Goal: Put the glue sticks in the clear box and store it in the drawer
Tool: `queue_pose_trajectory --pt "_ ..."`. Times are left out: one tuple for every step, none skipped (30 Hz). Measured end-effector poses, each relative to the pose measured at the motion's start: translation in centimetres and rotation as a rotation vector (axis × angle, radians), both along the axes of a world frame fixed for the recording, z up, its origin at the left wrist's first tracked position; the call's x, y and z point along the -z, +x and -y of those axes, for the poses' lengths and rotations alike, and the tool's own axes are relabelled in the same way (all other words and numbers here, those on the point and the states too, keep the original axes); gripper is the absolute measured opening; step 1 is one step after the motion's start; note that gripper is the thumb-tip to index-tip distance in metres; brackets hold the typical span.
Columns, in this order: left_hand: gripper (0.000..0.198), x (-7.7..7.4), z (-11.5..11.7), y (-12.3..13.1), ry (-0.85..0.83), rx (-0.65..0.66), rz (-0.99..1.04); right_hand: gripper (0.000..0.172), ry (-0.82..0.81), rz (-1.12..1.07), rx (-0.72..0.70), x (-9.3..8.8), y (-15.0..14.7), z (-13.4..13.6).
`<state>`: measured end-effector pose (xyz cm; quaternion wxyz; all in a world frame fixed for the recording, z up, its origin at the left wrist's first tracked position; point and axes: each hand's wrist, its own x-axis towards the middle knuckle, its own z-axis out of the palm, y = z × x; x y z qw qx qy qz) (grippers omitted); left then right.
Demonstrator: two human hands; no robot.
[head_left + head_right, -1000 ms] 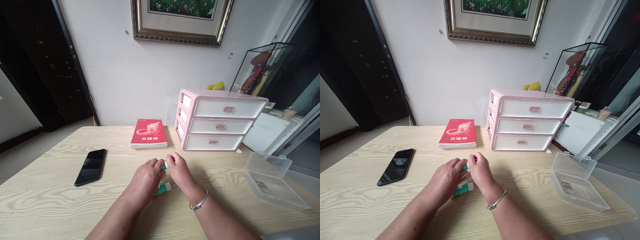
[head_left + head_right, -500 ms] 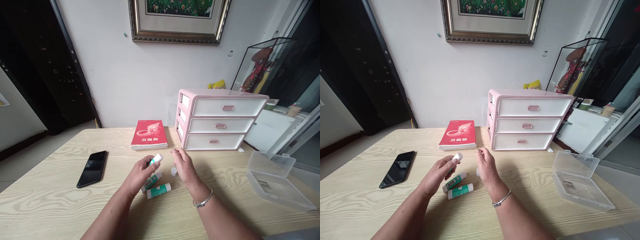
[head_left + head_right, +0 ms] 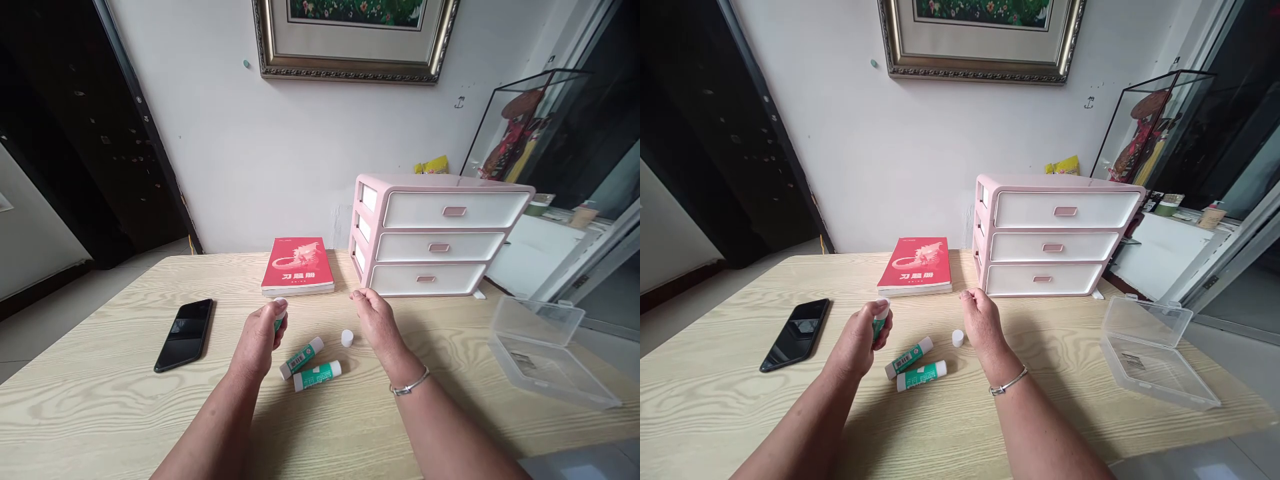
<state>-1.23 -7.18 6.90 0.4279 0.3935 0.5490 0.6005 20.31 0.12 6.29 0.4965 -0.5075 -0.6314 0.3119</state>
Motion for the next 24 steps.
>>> queue_pose_trajectory --pt "0.04 0.0 0.0 0.0 0.001 0.006 -0.013 0.035 -0.008 0.011 0.001 -0.1 0.0 0.0" --pt "0.041 0.0 0.1 0.0 -0.001 0.011 -0.029 0.035 -0.014 0.023 0.0 -0.1 0.0 0.0" --pt "0.041 0.0 0.2 0.0 -0.008 0.014 -0.045 0.035 -0.017 0.037 0.002 -0.1 0.1 0.0" --pt "0.041 0.0 0.2 -0.1 -0.018 0.015 -0.067 0.035 -0.016 0.058 0.005 -0.1 0.1 0.0" --pt "0.042 0.0 0.2 -0.1 -0.031 0.01 -0.106 0.034 -0.011 0.088 0.007 -0.1 0.1 0.0" --pt "0.043 0.0 0.1 -0.2 -0.047 0.0 -0.173 0.033 -0.006 0.13 0.007 -0.1 0.2 -0.1" --pt "0.044 0.1 -0.1 -0.3 -0.07 -0.013 -0.276 0.032 -0.002 0.187 0.003 -0.1 0.3 -0.1" --pt "0.046 0.2 -0.3 -0.4 -0.104 -0.024 -0.413 0.03 -0.005 0.256 -0.01 -0.1 0.4 -0.1" --pt "0.048 0.3 -0.6 -0.6 -0.147 -0.032 -0.572 0.028 -0.018 0.333 -0.03 -0.2 0.5 -0.1" --pt "0.049 0.5 -0.9 -0.7 -0.195 -0.034 -0.736 0.026 -0.04 0.412 -0.055 -0.3 0.7 0.0" --pt "0.05 0.8 -1.1 -0.8 -0.241 -0.026 -0.892 0.025 -0.07 0.488 -0.083 -0.5 0.8 0.2" --pt "0.05 1.1 -1.4 -0.9 -0.275 -0.011 -1.021 0.024 -0.1 0.556 -0.113 -0.7 0.9 0.4" --pt "0.049 1.4 -1.6 -1.0 -0.291 0.005 -1.118 0.024 -0.126 0.611 -0.141 -0.9 0.9 0.7" --pt "0.045 1.6 -1.7 -1.0 -0.29 0.022 -1.182 0.023 -0.143 0.65 -0.166 -1.1 0.9 1.0" --pt "0.04 1.9 -1.9 -1.0 -0.278 0.037 -1.221 0.022 -0.151 0.677 -0.188 -1.2 0.9 1.3" --pt "0.036 2.0 -1.9 -1.1 -0.263 0.053 -1.241 0.021 -0.151 0.697 -0.206 -1.2 0.9 1.5" --pt "0.033 2.2 -2.0 -1.0 -0.249 0.067 -1.248 0.021 -0.144 0.713 -0.22 -1.2 0.9 1.8" --pt "0.032 2.2 -2.0 -1.0 -0.24 0.08 -1.251 0.021 -0.131 0.729 -0.227 -1.1 0.8 1.9" --pt "0.032 2.3 -2.1 -1.0 -0.231 0.092 -1.257 0.021 -0.114 0.747 -0.233 -1.0 0.8 2.0" --pt "0.032 2.3 -2.2 -1.0 -0.222 0.102 -1.262 0.022 -0.097 0.762 -0.239 -0.8 0.7 2.0" --pt "0.033 2.3 -2.2 -1.0 -0.21 0.11 -1.266 0.021 -0.084 0.773 -0.246 -0.6 0.7 2.0" --pt "0.033 2.3 -2.3 -1.0 -0.199 0.115 -1.27 0.02 -0.072 0.777 -0.253 -0.5 0.7 2.0" --pt "0.033 2.3 -2.3 -0.9 -0.188 0.119 -1.272 0.018 -0.065 0.779 -0.262 -0.3 0.6 2.0" --pt "0.034 2.3 -2.3 -0.9 -0.176 0.121 -1.273 0.015 -0.06 0.78 -0.27 -0.3 0.6 2.0"
